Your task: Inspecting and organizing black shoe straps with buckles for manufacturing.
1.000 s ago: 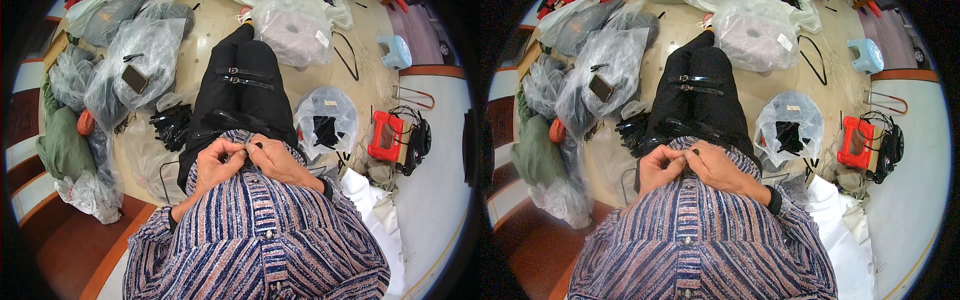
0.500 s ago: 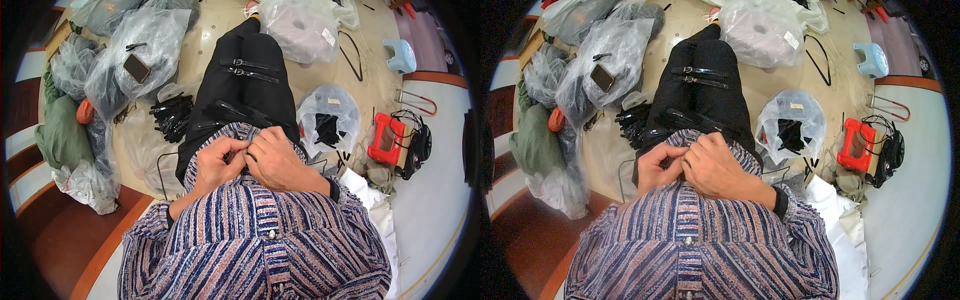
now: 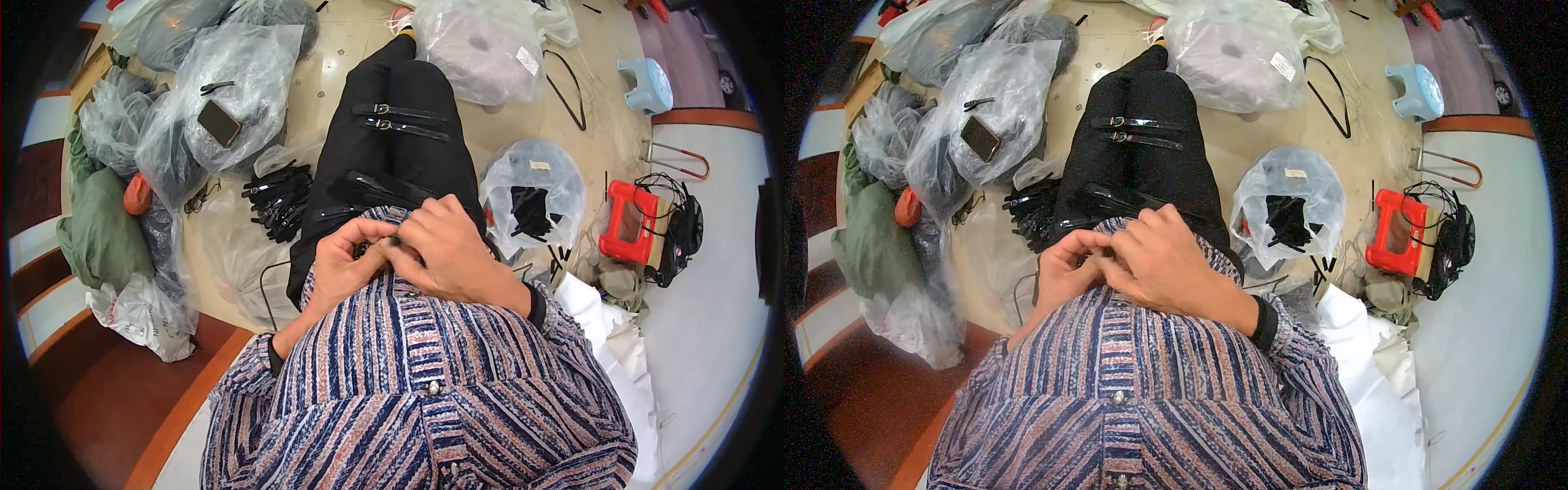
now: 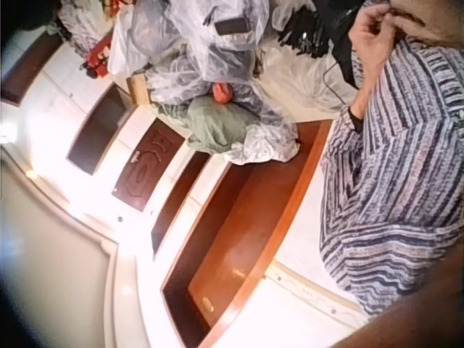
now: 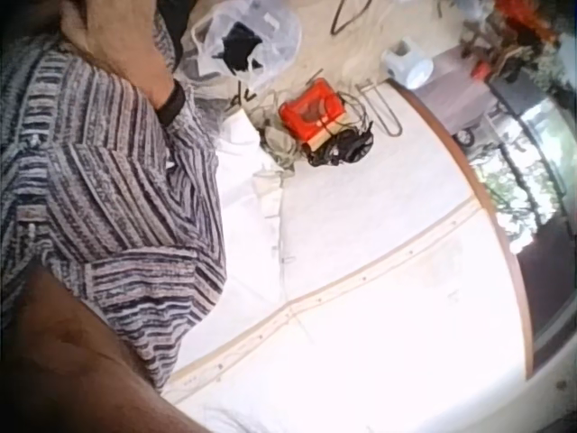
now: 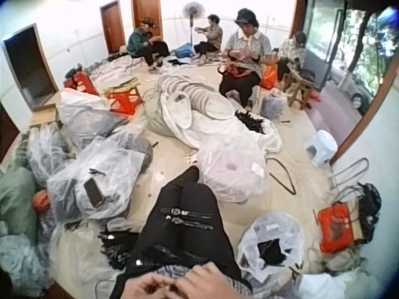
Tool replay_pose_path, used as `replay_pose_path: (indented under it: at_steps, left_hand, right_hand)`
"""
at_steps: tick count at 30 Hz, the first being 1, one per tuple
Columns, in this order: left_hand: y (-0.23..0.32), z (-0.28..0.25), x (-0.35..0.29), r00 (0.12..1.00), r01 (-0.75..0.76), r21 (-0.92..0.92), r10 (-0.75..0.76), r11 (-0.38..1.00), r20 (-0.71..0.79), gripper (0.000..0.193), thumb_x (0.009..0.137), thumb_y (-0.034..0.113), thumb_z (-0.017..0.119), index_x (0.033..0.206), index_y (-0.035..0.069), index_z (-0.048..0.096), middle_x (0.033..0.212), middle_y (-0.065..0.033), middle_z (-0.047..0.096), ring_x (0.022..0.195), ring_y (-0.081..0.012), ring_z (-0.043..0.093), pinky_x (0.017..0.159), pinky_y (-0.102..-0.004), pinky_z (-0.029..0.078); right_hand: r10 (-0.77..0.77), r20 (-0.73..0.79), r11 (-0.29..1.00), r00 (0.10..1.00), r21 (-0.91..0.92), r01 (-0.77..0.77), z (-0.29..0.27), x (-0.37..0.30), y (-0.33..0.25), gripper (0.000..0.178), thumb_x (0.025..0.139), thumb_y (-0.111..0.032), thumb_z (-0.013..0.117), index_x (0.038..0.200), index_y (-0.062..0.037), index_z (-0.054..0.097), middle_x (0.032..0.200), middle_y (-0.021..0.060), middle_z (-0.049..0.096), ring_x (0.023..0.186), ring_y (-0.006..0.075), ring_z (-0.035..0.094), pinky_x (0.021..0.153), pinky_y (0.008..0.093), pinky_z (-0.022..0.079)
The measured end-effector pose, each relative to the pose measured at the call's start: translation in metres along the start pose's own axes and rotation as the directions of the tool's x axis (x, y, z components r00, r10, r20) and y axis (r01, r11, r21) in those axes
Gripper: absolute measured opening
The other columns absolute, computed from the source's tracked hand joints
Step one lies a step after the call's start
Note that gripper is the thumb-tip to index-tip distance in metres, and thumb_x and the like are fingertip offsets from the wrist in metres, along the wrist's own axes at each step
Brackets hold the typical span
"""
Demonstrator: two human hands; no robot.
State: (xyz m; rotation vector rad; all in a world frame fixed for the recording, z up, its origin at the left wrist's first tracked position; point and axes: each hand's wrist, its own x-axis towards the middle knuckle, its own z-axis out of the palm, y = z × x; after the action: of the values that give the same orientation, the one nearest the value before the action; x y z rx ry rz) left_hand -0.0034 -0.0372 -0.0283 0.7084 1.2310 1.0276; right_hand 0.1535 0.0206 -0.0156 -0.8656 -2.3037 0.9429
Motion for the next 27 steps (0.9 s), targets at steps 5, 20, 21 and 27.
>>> replay_pose_path:
  at_steps: [5, 20, 21, 27]
  left_hand:
    - [-0.003, -0.002, -0.001, 0.996, 0.015, 0.220, 0.006, 0.975, -0.092, 0.011, 0.077, -0.001, 0.059, 0.088, -0.001, 0.061, 0.074, 0.0002, 0.058, 0.068, -0.0036, 0.050, 0.061, -0.0168, 0.040]
    - [0.011, 0.000, -0.003, 0.998, 0.047, 0.224, -0.039, 0.973, -0.040, 0.010, 0.077, -0.001, 0.060, 0.087, -0.002, 0.061, 0.079, -0.0041, 0.062, 0.071, -0.0055, 0.054, 0.066, -0.0186, 0.043]
    - [0.015, 0.001, -0.002, 0.997, 0.064, 0.227, -0.053, 0.972, -0.056, 0.010, 0.075, 0.000, 0.061, 0.085, -0.001, 0.062, 0.076, -0.0031, 0.062, 0.068, -0.0048, 0.053, 0.064, -0.0185, 0.043]
    - [0.012, 0.006, -0.009, 0.995, -0.063, 0.406, 0.090, 0.912, -0.048, 0.011, 0.073, -0.001, 0.059, 0.083, -0.001, 0.062, 0.070, -0.0037, 0.060, 0.061, -0.0047, 0.050, 0.055, -0.0187, 0.041]
  right_hand:
    - [0.212, 0.044, 0.977, 0.976, 0.009, -0.213, 0.001, -0.002, -0.002, 0.015, 0.073, -0.017, 0.056, 0.069, -0.0036, 0.053, 0.062, 0.0118, 0.054, 0.061, 0.0261, 0.053, 0.060, 0.0359, 0.038]
    - [0.476, 0.375, 0.632, 0.796, 0.484, -0.606, -0.004, -0.007, -0.007, 0.021, 0.084, -0.014, 0.046, 0.074, 0.0025, 0.055, 0.066, 0.0104, 0.055, 0.061, 0.0180, 0.051, 0.062, 0.0281, 0.040]
    - [0.352, 0.209, 0.843, 0.912, 0.352, -0.406, -0.002, -0.004, -0.007, 0.019, 0.082, -0.013, 0.048, 0.073, 0.0020, 0.055, 0.066, 0.0115, 0.055, 0.062, 0.0216, 0.051, 0.063, 0.0313, 0.039]
    - [-0.077, 0.229, 0.970, 0.970, -0.206, 0.126, -0.001, -0.006, -0.012, 0.012, 0.074, -0.014, 0.055, 0.071, -0.0020, 0.054, 0.066, 0.0104, 0.053, 0.062, 0.0243, 0.049, 0.063, 0.0363, 0.035]
